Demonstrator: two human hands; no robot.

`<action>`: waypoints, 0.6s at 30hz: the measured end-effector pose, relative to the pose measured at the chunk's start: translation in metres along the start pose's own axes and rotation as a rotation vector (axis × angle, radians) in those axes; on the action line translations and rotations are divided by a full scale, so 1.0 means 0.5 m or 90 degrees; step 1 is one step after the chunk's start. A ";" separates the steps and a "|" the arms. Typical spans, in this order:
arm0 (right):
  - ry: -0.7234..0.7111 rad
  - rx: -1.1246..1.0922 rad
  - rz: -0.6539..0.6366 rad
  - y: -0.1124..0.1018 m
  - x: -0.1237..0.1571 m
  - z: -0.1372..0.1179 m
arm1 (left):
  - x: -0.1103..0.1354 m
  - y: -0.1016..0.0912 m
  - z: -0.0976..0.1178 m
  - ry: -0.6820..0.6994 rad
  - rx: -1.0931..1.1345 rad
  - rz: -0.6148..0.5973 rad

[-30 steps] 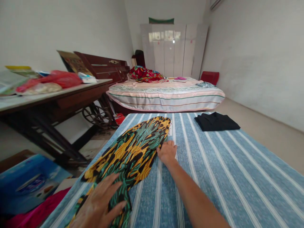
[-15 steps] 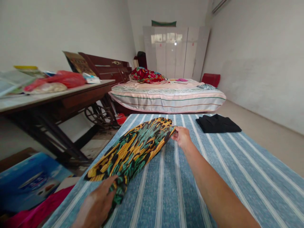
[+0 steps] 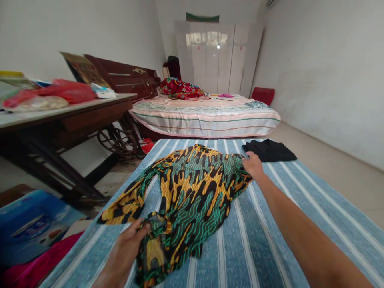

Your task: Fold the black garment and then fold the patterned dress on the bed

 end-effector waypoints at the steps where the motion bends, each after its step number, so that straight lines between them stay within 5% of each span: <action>1: -0.014 0.031 -0.034 0.024 0.028 0.006 | -0.001 -0.009 -0.011 -0.004 0.010 0.020; 5: -0.057 0.091 -0.132 0.086 0.135 0.023 | 0.000 -0.033 -0.014 0.002 0.057 0.053; 10: -0.033 0.169 -0.146 0.075 0.208 0.038 | 0.018 -0.058 0.032 0.009 0.166 0.101; 18: 0.046 0.314 -0.096 0.056 0.179 0.046 | 0.027 -0.085 0.052 0.038 0.251 0.126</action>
Point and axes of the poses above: each hand's wrist, its own x-axis away from the middle knuckle, its own y-axis out of the palm, z = x × y, the point moved 8 cm from there along -x, towards the middle knuckle, and after that the axes turned 4 degrees about -y, right-handed, at the moved point
